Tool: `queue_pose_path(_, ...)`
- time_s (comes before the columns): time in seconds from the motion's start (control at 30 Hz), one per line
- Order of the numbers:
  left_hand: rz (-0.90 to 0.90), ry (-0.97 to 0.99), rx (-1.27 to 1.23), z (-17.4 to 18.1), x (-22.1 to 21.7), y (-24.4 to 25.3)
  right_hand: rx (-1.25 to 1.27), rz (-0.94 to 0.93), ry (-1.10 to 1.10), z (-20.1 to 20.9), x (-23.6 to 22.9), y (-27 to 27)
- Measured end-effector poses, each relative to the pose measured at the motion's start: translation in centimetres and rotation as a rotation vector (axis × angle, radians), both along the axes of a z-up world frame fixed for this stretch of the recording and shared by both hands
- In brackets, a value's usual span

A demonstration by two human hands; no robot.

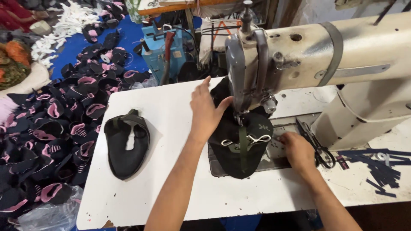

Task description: The person sews a green strap onto a black slipper using a sewing machine. They repeatedly guide the slipper under the needle, reposition it, and use scissors to cut threads. The person handles multiple slippers and fabric pieces on the table.

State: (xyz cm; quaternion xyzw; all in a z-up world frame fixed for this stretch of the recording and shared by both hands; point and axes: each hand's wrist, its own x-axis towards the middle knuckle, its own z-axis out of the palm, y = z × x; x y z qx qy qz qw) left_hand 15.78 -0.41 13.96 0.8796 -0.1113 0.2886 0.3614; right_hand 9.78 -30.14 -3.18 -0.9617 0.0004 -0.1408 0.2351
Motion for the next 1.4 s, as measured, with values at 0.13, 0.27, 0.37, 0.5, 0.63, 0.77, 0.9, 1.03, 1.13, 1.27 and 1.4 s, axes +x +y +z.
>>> queue_pose_path(0.13, -0.038, 0.237, 0.001, -0.6, 4.1, -0.2, 0.652, -0.154, 0.134, 4.0, -0.6, 0.1)
queue_pose_path(0.27, -0.024, 0.292, -0.005, -0.8, 4.3, -1.3, 0.278, -0.009, -0.143, 14.3, -0.9, 2.5)
queue_pose_path(0.37, 0.015, 0.257, -0.040, -1.0, 4.0, -1.5, -0.366, 0.167, -0.428, 19.7, -0.3, 4.9)
queue_pose_path(0.5, 0.005, 0.151, -0.085, -1.1, 3.9, -1.3, -0.636, 0.439, -0.406, 18.9, 2.9, 6.0)
queue_pose_path(0.63, -0.036, 0.124, -0.209, -2.0, 5.0, -1.5, -0.819, 0.597, -0.942, 20.6, 3.9, 7.6)
queue_pose_path(0.77, 0.030, 0.046, -0.301, -4.5, 7.3, -1.1, -0.475, 0.577, -0.127, 16.6, 6.5, 5.8)
queue_pose_path(0.9, 0.215, -0.139, -0.239, -2.0, 4.6, 0.2, -0.512, 0.407, -0.228, 15.4, 3.7, 4.7)
queue_pose_path(1.03, -0.096, -0.087, 0.017, 2.0, -5.6, 0.5, 0.008, 0.092, 0.205, 6.8, 1.3, 0.5)
queue_pose_path(1.13, -0.259, -0.045, 0.087, 2.3, -9.2, 0.1, -0.003, 0.210, 0.304, -0.1, 1.9, -1.5)
queue_pose_path(1.27, -0.357, 0.053, 0.074, 3.5, -9.7, -1.3, 0.138, 0.167, -0.006, 9.1, 2.4, 2.2)
queue_pose_path(1.4, -0.252, 0.213, -0.034, 3.2, -10.6, -2.5, 0.537, 0.200, 0.204, 15.4, 1.9, 6.4)
